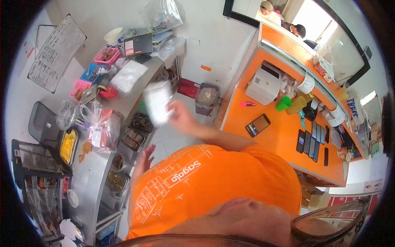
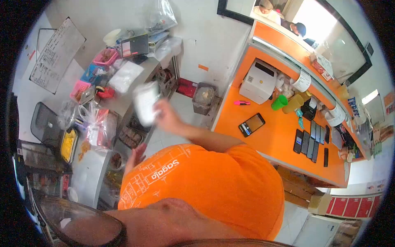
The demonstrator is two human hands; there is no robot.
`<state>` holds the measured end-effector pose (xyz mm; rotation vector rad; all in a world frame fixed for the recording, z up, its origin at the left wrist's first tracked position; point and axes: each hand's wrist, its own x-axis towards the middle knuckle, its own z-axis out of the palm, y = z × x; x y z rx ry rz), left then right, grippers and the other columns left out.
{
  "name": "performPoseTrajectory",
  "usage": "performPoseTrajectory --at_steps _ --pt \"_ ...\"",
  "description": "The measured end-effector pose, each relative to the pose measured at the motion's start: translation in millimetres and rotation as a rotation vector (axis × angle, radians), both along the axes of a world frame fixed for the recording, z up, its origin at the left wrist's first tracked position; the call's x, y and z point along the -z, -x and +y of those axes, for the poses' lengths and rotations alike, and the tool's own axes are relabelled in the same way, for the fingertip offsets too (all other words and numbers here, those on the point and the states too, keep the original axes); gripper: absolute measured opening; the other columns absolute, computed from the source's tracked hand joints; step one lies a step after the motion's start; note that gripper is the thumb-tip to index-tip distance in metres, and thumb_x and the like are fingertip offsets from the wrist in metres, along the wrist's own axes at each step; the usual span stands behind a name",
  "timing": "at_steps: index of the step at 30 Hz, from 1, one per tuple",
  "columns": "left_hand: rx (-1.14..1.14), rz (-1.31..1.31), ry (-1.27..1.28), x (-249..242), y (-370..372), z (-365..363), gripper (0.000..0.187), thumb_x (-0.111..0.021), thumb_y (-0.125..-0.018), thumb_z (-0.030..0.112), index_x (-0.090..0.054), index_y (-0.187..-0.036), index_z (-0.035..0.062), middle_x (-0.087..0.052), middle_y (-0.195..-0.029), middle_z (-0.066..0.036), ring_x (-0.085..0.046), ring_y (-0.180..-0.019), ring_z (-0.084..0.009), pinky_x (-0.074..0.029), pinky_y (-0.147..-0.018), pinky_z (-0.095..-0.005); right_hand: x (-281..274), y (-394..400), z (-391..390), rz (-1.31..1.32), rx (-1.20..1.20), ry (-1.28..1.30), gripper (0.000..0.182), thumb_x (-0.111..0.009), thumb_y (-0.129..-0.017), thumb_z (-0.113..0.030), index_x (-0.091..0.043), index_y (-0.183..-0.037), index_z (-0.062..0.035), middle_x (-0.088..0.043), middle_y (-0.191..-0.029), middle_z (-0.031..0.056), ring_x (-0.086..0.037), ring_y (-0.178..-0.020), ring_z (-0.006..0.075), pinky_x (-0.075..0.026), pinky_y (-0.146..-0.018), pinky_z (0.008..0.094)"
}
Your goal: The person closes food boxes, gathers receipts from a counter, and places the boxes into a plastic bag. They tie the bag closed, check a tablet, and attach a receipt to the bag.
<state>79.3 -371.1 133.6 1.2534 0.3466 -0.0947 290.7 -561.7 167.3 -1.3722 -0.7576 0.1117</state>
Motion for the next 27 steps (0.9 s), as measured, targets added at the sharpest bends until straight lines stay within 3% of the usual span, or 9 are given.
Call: performPoseTrajectory --at_steps 3,5,7,10,14,19,20,23,27 --pt "-0.084 -0.303 0.317 -14.0 -29.0 49.5 0.059 -0.049 -0.099 0.044 -0.042 -0.139 0.0008 -0.050 -0.140 -0.010 -0.047 -0.129 -0.0224 -0.033 -0.110 -0.0391 39.4 40.6 94.0 -0.023 -0.494 0.123 0.034 -0.057 -0.077 0.008 -0.045 -0.105 -0.0082 -0.047 -0.098 0.0043 -0.049 -0.093 0.0134 -0.045 -0.080 0.0308" --pt "-0.294 -0.135 -0.066 -21.8 -38.9 96.9 0.034 -0.059 -0.096 0.023 -0.057 -0.123 0.0016 -0.064 -0.113 -0.006 -0.060 -0.098 -0.0137 -0.047 -0.084 -0.0284 42.3 55.0 133.1 -0.082 -0.433 0.266 0.027 -0.065 -0.079 -0.005 -0.052 -0.102 -0.0064 -0.051 -0.094 0.0053 -0.052 -0.090 0.0146 -0.046 -0.081 0.0310" --pt "-0.442 0.002 -0.253 -18.4 -33.9 139.5 0.021 -0.061 -0.095 0.024 -0.065 -0.101 0.0044 -0.062 -0.080 0.002 -0.053 -0.068 -0.0074 -0.043 -0.060 -0.0259 36.4 76.5 164.7 0.203 -0.436 0.327 0.028 -0.067 -0.082 -0.006 -0.054 -0.107 -0.0059 -0.057 -0.096 0.0053 -0.057 -0.088 0.0124 -0.048 -0.080 0.0289" --pt "-0.470 -0.124 -0.432 7.0 -18.8 206.4 0.031 -0.061 -0.094 0.018 -0.061 -0.118 -0.0005 -0.068 -0.095 -0.003 -0.060 -0.080 -0.0097 -0.049 -0.072 -0.0277 64.2 72.2 208.4 0.147 -0.383 0.189 0.014 -0.060 -0.093 -0.007 -0.048 -0.099 -0.0047 -0.058 -0.090 0.0048 -0.055 -0.086 0.0118 -0.046 -0.079 0.0290" --pt "-0.174 -0.020 -0.219 -27.2 16.7 247.4 0.047 -0.059 -0.093 0.013 -0.051 -0.139 0.0054 -0.067 -0.109 -0.003 -0.061 -0.094 -0.0089 -0.050 -0.084 -0.0269 15.6 54.5 245.5 0.156 -0.565 0.008 0.013 -0.053 -0.096 -0.001 -0.041 -0.095 -0.0060 -0.053 -0.090 0.0049 -0.052 -0.085 0.0114 -0.044 -0.080 0.0275" --pt "0.045 -0.112 -0.337 -41.2 18.2 275.8 0.032 -0.061 -0.094 0.010 -0.058 -0.124 0.0006 -0.066 -0.106 -0.001 -0.060 -0.092 -0.0072 -0.050 -0.080 -0.0256 -36.3 37.2 293.4 -0.181 -0.818 0.307 0.010 -0.057 -0.091 -0.001 -0.047 -0.091 -0.0031 -0.054 -0.085 0.0038 -0.054 -0.078 0.0133 -0.045 -0.074 0.0276" --pt "0.100 -0.104 -0.348 -39.0 15.2 277.8 0.032 -0.061 -0.094 0.010 -0.058 -0.124 0.0008 -0.066 -0.107 -0.001 -0.059 -0.093 -0.0073 -0.050 -0.082 -0.0259 -27.5 35.4 303.4 -0.316 -0.811 0.359 0.010 -0.058 -0.090 0.000 -0.049 -0.094 -0.0045 -0.052 -0.088 0.0008 -0.051 -0.081 0.0084 -0.044 -0.070 0.0253" --pt "0.193 -0.049 -0.388 -29.5 7.2 285.0 0.036 -0.062 -0.093 0.018 -0.059 -0.126 0.0036 -0.067 -0.107 -0.005 -0.059 -0.097 -0.0132 -0.048 -0.088 -0.0302 1.0 29.8 313.0 -0.228 -0.826 0.537 0.012 -0.058 -0.090 0.000 -0.048 -0.095 -0.0047 -0.051 -0.088 0.0009 -0.051 -0.079 0.0085 -0.045 -0.067 0.0263" --pt "0.171 0.029 -0.685 -2.6 -11.7 306.5 0.041 -0.066 -0.089 0.019 -0.058 -0.126 0.0019 -0.069 -0.104 -0.010 -0.062 -0.094 -0.0186 -0.049 -0.085 -0.0330 62.4 -13.9 322.9 -0.268 -0.692 0.496 0.010 -0.059 -0.086 -0.004 -0.051 -0.093 -0.0037 -0.057 -0.084 0.0099 -0.057 -0.077 0.0250 -0.046 -0.069 0.0365"
